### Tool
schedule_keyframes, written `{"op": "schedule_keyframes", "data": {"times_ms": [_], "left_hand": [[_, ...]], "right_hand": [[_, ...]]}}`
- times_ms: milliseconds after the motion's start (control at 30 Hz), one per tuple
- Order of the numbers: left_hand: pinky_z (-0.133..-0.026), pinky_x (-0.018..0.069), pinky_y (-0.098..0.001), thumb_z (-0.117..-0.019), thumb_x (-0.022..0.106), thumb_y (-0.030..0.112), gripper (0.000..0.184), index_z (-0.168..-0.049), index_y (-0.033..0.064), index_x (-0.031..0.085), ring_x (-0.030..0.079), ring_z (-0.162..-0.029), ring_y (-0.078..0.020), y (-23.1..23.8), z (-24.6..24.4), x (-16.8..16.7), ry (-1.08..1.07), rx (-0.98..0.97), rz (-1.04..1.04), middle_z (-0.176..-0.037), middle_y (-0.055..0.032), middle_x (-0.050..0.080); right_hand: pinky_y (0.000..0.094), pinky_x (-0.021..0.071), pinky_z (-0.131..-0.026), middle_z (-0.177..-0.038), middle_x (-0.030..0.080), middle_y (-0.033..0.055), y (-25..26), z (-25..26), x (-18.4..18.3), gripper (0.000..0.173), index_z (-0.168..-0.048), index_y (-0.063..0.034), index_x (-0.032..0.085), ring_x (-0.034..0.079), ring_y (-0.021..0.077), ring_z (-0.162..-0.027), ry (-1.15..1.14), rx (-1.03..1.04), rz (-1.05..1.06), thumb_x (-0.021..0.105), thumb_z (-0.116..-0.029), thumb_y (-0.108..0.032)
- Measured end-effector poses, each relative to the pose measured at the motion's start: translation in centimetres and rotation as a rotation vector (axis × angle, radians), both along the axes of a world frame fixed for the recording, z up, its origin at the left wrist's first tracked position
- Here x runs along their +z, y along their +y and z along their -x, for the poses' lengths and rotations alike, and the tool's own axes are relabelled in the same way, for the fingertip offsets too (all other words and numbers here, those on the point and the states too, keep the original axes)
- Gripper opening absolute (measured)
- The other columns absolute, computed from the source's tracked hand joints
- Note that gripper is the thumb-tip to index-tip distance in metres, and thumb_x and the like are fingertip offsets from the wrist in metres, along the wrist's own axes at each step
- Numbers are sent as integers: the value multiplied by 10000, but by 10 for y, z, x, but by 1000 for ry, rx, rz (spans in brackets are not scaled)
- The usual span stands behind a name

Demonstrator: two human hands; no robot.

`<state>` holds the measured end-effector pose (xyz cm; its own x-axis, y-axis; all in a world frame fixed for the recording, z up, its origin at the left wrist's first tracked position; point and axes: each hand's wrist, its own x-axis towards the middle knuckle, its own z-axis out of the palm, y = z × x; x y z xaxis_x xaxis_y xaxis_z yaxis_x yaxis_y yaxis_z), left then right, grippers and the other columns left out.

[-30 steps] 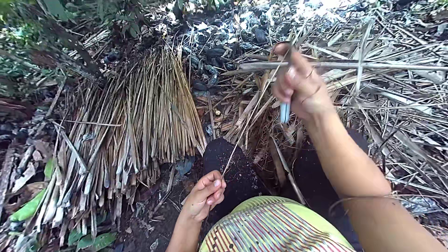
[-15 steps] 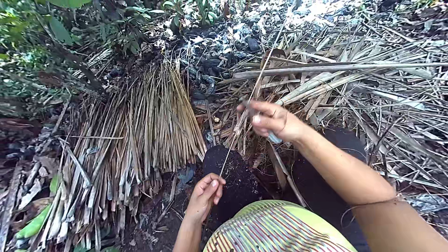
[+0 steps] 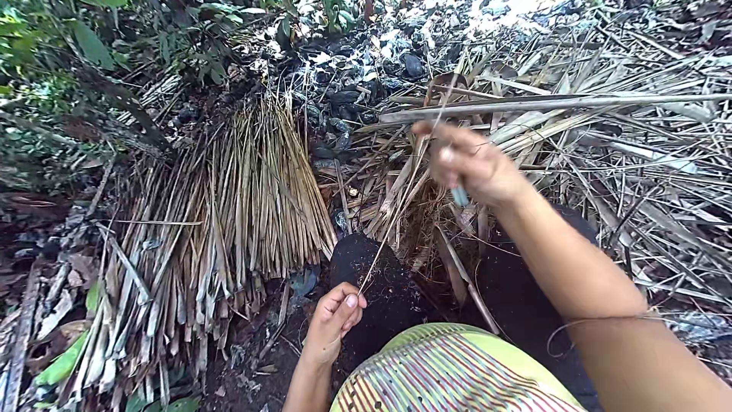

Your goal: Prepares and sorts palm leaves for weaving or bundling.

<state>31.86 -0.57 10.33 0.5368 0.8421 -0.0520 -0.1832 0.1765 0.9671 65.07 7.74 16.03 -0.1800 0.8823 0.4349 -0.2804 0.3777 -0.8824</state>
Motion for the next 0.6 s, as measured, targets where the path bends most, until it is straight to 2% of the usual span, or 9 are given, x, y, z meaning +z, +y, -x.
{"op": "schedule_keyframes", "data": {"times_ms": [67,133,200,267,300,333,433,533,600], "left_hand": [[-477,349,-82,-982,656,367,140,-925,255,718,413,-489,101,-1,3,-5,-1,16,49,-573,196,457],[-466,351,-92,-983,660,343,140,-905,238,711,411,-470,87,2,-1,-7,-24,27,121,-552,185,444],[-460,359,-101,-994,651,313,146,-897,216,701,416,-458,75,6,-6,-5,-94,-7,228,-546,178,439],[-459,372,-102,-989,656,291,133,-894,210,701,435,-460,71,11,-9,-3,-205,-88,378,-554,176,459],[-459,381,-100,-980,669,276,119,-899,200,710,450,-464,69,13,-9,-4,-268,-137,460,-568,170,486],[-461,388,-100,-985,664,264,118,-901,191,706,462,-468,67,14,-7,-6,-322,-194,529,-580,164,500],[-459,397,-99,-982,665,258,115,-900,185,698,480,-475,66,11,7,-18,-370,-276,602,-591,160,510],[-467,385,-106,-983,667,314,136,-897,213,697,457,-475,71,3,18,-26,-222,-190,439,-567,172,476],[-475,389,-103,-974,676,348,155,-902,216,715,456,-479,72,-1,15,-24,-100,-81,288,-564,166,482]], "right_hand": [[166,451,-523,-640,500,-175,10,-11,6,421,-1434,-111,477,484,-27,-527,98,-62,-18,470,-1014,-133],[170,439,-494,-620,479,-155,-3,5,0,448,-1445,-141,462,464,-22,-498,56,-28,94,486,-999,-178],[171,436,-503,-658,521,-95,-32,40,-27,447,-1431,-147,516,467,-18,-511,-85,166,248,528,-991,-227],[158,399,-541,-787,573,-48,-56,72,-54,449,-1461,-63,504,445,-33,-575,-204,463,322,516,-1029,-187],[149,384,-545,-839,593,-34,-61,79,-59,450,-1473,-39,486,437,-43,-592,-223,555,322,502,-1043,-169],[136,381,-543,-835,592,-48,-60,78,-58,441,-1463,-32,495,436,-57,-592,-213,560,321,495,-1044,-168],[118,399,-541,-703,529,-133,-34,37,-27,419,-1424,-67,529,444,-72,-560,-59,257,306,481,-1020,-167],[147,430,-512,-618,478,-156,0,-2,-9,420,-1440,-119,489,465,-35,-514,152,70,187,450,-1021,-135],[157,422,-488,-613,466,-133,-8,10,-12,441,-1451,-137,473,451,-23,-492,135,88,242,452,-1011,-143]]}}
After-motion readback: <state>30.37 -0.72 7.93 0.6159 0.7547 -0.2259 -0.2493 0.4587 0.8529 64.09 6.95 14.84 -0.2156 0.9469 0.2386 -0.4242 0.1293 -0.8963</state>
